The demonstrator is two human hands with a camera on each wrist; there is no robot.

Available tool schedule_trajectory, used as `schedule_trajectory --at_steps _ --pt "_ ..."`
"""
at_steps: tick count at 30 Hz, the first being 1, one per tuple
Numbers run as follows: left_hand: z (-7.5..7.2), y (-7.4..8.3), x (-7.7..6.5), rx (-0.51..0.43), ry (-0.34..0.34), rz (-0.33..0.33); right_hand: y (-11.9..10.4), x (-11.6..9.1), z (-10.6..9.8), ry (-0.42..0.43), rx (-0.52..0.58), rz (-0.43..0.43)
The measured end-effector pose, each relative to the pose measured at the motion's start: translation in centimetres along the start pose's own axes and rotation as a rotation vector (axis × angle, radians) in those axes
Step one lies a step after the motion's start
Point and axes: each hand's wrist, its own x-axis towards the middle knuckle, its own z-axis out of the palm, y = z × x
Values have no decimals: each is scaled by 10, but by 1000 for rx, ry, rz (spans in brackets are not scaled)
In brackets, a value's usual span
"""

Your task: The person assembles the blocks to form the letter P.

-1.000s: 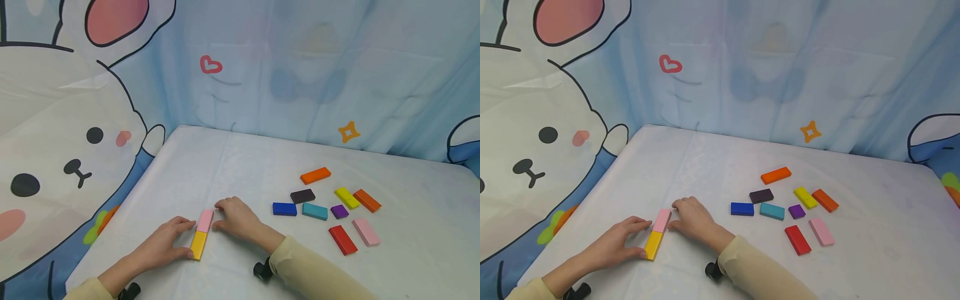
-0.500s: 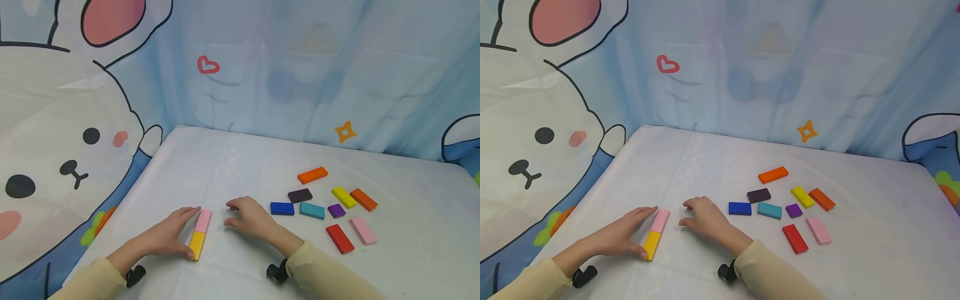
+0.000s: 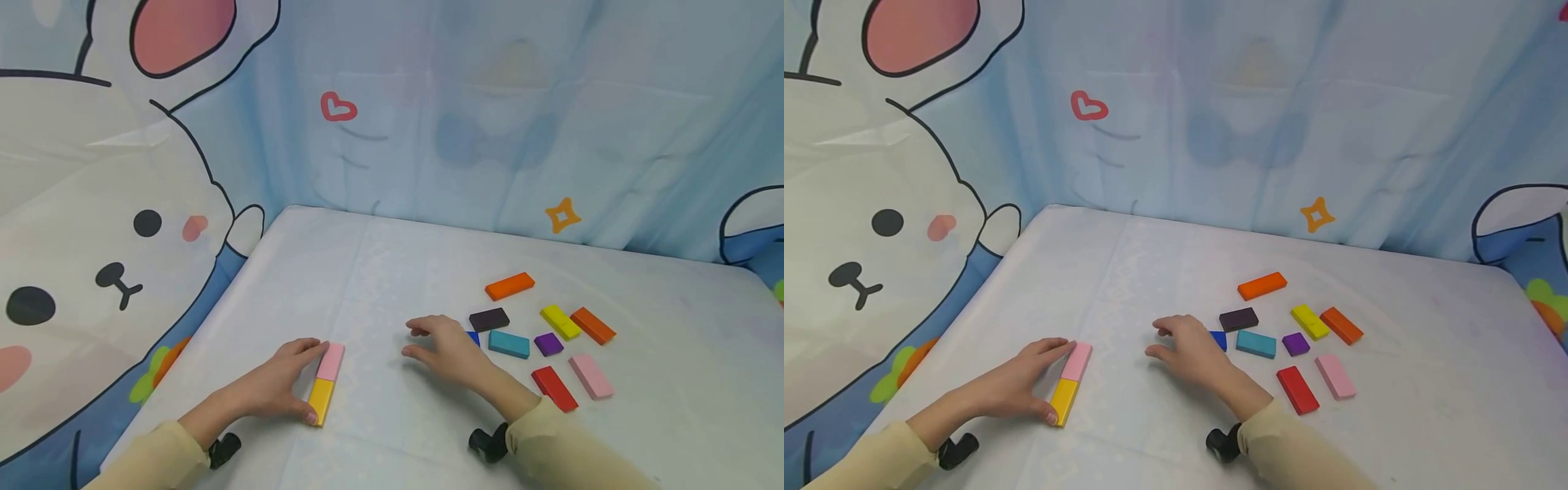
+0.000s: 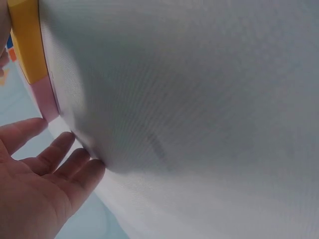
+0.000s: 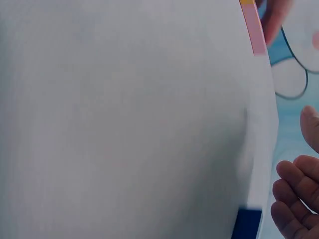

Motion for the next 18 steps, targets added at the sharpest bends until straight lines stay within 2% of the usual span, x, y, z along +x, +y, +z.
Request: schedule_trajectory --at_steps 11,18 --pt "0 0 0 -12 -9 -11 57 -5 -60 182 -74 119" --pt "-1 0 0 -18 -8 -10 79 -5 -80 235 -121 213"
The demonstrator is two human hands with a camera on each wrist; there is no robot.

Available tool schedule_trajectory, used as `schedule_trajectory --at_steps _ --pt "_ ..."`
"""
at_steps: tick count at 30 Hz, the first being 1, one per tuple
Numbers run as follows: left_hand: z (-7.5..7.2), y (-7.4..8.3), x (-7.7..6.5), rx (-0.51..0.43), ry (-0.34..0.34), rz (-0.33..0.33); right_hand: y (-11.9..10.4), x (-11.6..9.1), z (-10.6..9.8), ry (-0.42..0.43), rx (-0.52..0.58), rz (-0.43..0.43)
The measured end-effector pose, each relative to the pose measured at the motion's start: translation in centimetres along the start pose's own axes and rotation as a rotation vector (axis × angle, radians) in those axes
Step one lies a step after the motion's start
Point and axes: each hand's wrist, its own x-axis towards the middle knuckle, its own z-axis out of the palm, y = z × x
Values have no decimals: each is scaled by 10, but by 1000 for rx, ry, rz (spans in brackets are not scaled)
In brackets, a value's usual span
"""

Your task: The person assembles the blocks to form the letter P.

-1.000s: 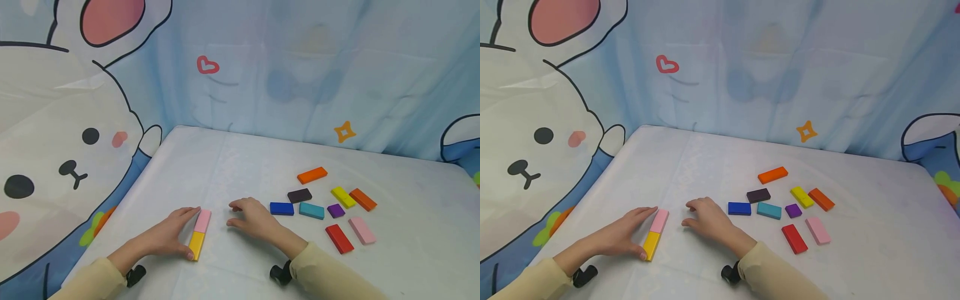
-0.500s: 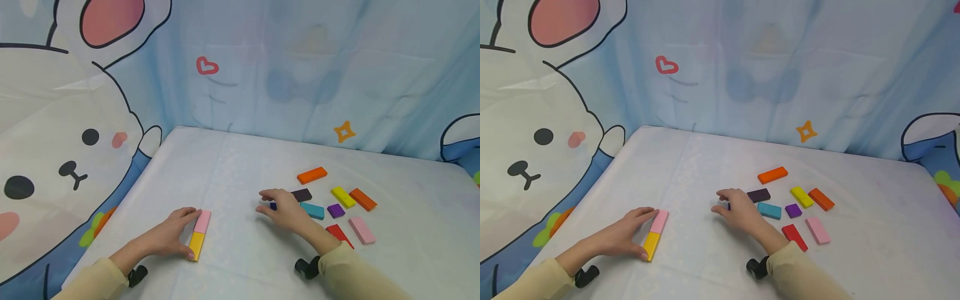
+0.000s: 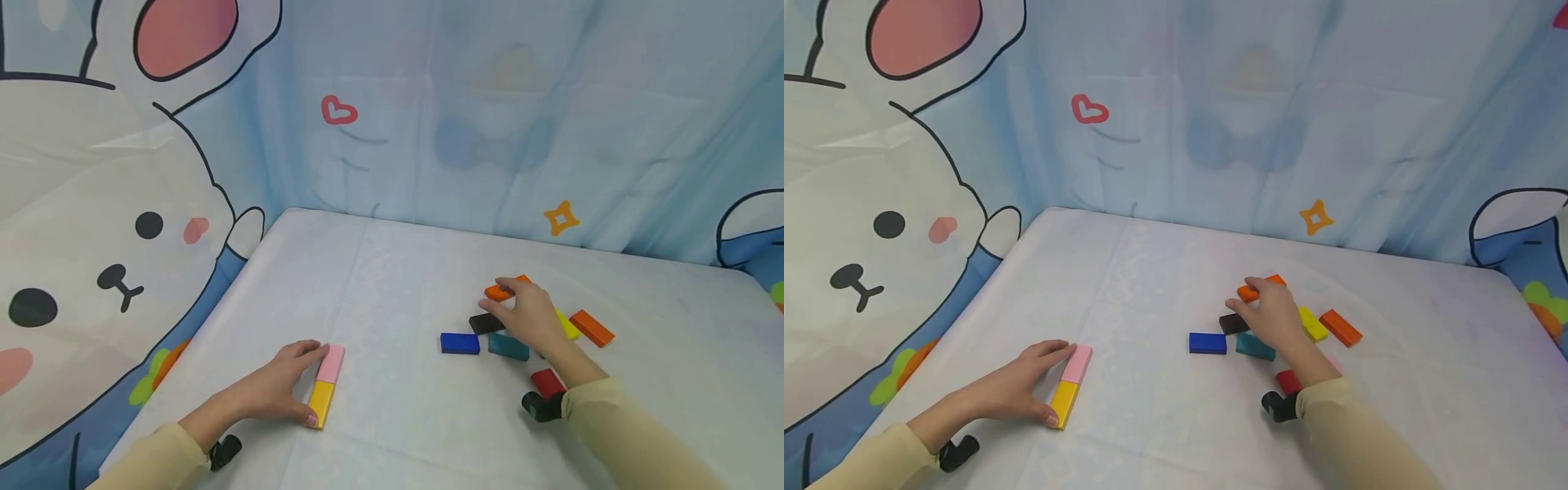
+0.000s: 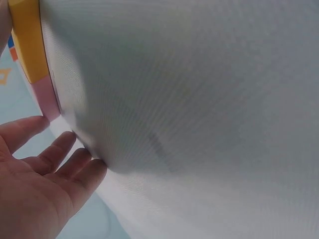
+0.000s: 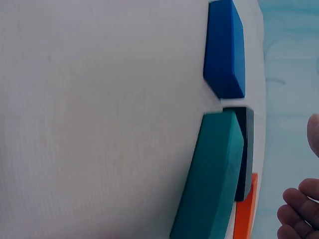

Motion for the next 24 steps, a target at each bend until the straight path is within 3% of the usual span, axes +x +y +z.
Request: schedule_trajectory --at_steps 11,18,24 --pt "1 -1 0 -1 0 1 25 16 -13 -29 -93 114" --pt "1 -2 1 7 5 8 32 24 -12 -40 -145 217" --pt "1 -2 1 -1 -1 4 35 26 -8 -56 -193 242"
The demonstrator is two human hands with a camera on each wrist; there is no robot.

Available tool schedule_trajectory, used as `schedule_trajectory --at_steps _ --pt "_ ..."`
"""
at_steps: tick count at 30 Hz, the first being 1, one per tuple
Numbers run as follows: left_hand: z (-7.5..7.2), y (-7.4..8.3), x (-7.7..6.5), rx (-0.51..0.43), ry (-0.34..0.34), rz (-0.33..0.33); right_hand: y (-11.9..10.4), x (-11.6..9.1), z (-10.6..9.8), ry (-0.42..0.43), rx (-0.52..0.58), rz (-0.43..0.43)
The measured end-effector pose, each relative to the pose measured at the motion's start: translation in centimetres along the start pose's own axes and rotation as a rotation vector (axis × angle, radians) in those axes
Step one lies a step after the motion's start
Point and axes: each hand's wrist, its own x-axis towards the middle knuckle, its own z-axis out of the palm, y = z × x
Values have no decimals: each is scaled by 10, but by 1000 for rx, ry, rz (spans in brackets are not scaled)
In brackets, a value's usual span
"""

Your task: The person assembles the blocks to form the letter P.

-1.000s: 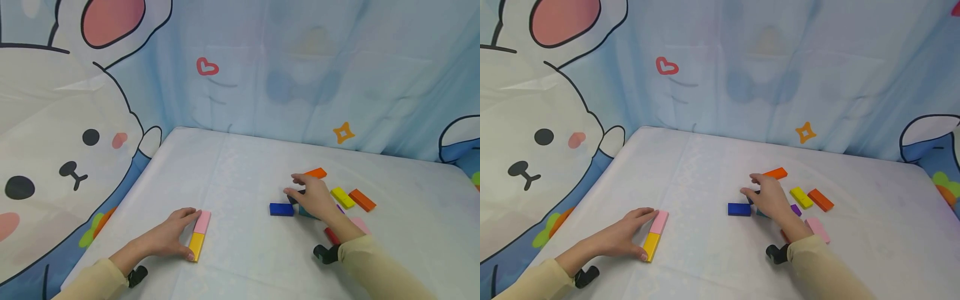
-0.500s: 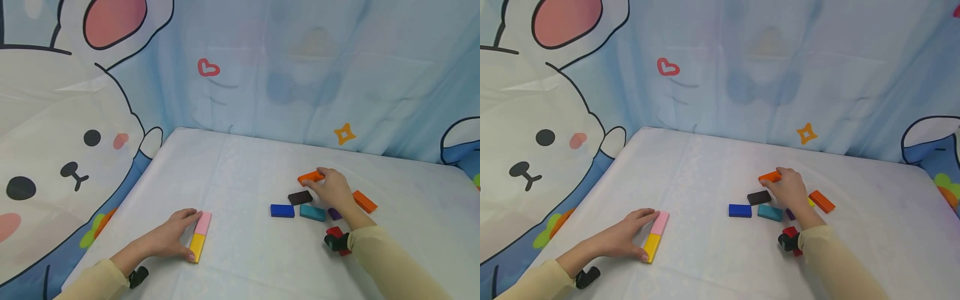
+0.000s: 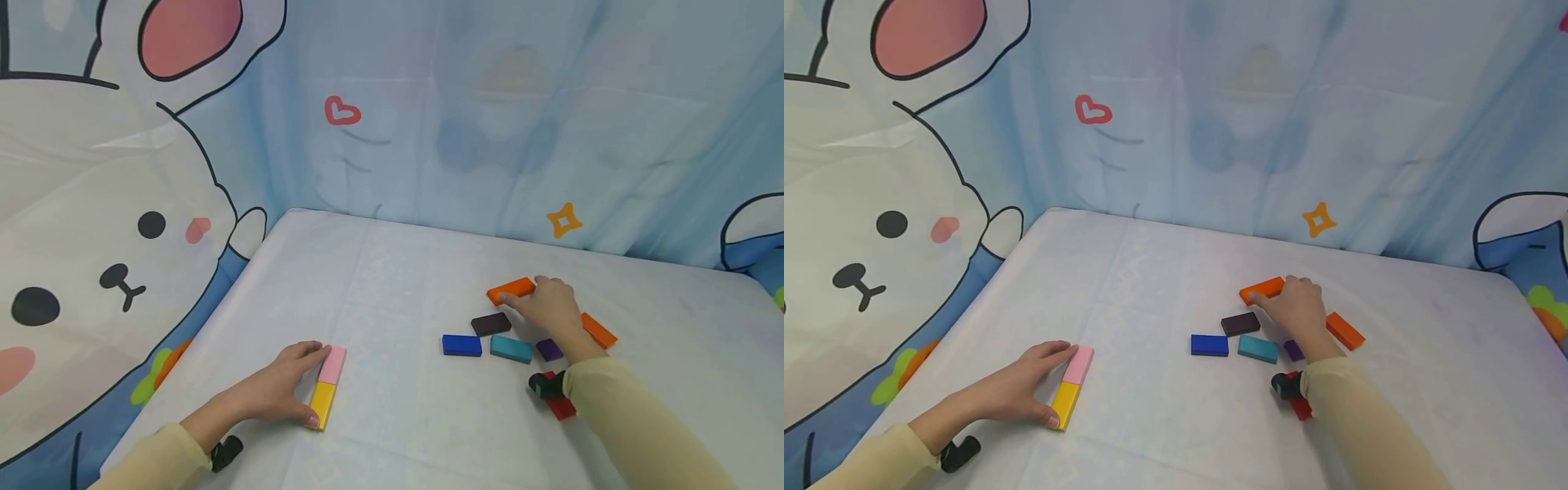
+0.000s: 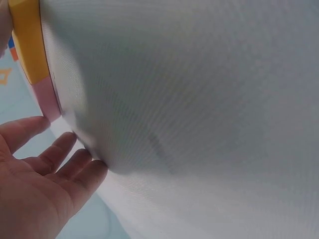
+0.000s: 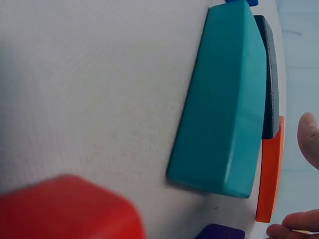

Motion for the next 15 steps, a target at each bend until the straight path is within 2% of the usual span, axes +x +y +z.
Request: schedule_trajectory --at_steps 15 --pt "0 -2 0 12 2 16 -3 8 9 -36 -53 62"
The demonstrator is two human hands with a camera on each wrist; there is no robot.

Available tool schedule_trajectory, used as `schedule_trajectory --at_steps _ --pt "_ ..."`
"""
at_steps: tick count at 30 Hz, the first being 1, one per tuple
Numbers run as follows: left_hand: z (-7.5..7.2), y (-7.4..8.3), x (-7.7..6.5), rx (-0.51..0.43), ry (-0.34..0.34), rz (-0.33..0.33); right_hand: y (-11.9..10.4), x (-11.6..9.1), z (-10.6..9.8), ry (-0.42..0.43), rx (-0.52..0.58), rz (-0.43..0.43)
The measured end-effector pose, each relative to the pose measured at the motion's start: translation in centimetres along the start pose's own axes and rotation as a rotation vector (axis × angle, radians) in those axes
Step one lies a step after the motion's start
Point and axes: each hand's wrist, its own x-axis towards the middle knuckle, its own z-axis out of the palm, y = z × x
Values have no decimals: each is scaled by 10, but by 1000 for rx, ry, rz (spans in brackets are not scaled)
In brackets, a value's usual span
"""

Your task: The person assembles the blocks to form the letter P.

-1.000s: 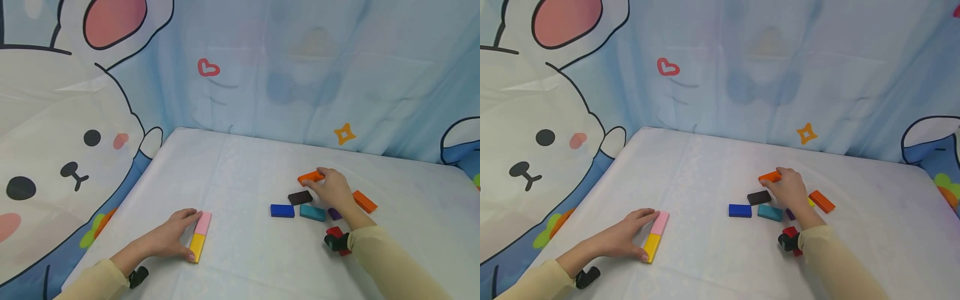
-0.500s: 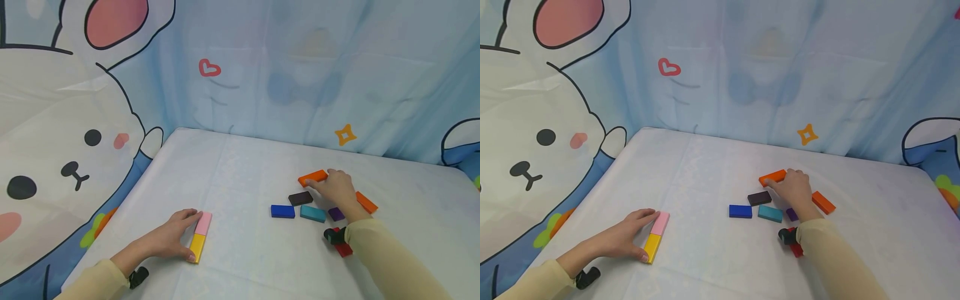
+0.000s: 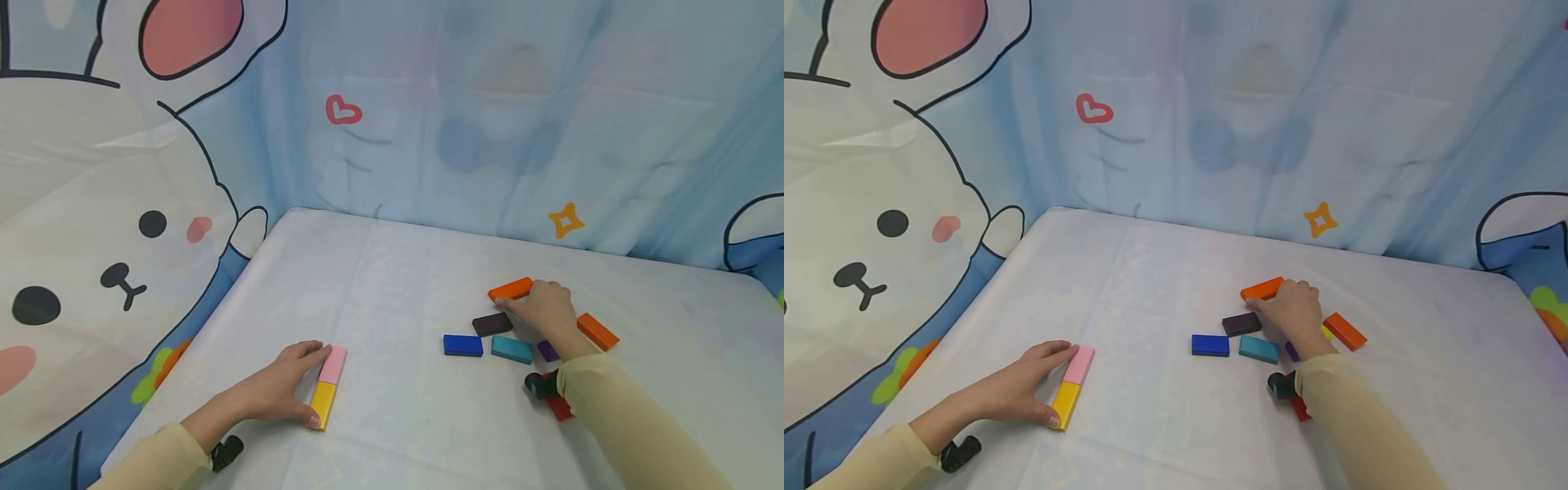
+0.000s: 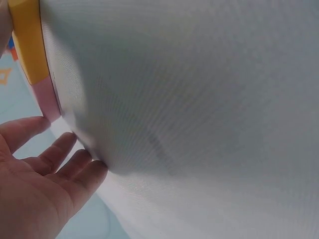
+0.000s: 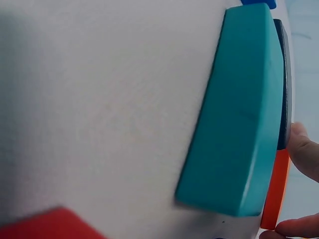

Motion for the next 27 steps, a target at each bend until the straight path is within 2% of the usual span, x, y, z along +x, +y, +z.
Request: schedule_trajectory --at_steps 6,13,19,27 --pt "0 0 2 -7 -5 -16 -1 0 -2 -2 -3 0" --pt "0 2 1 -1 -1 -36 -4 5 -3 -44 22 -28" --pt "-1 3 1 3 1 -35 -14 8 -3 -82 54 -96" --pt "0 3 3 -9 -1 -47 -35 8 -1 -146 36 -173"
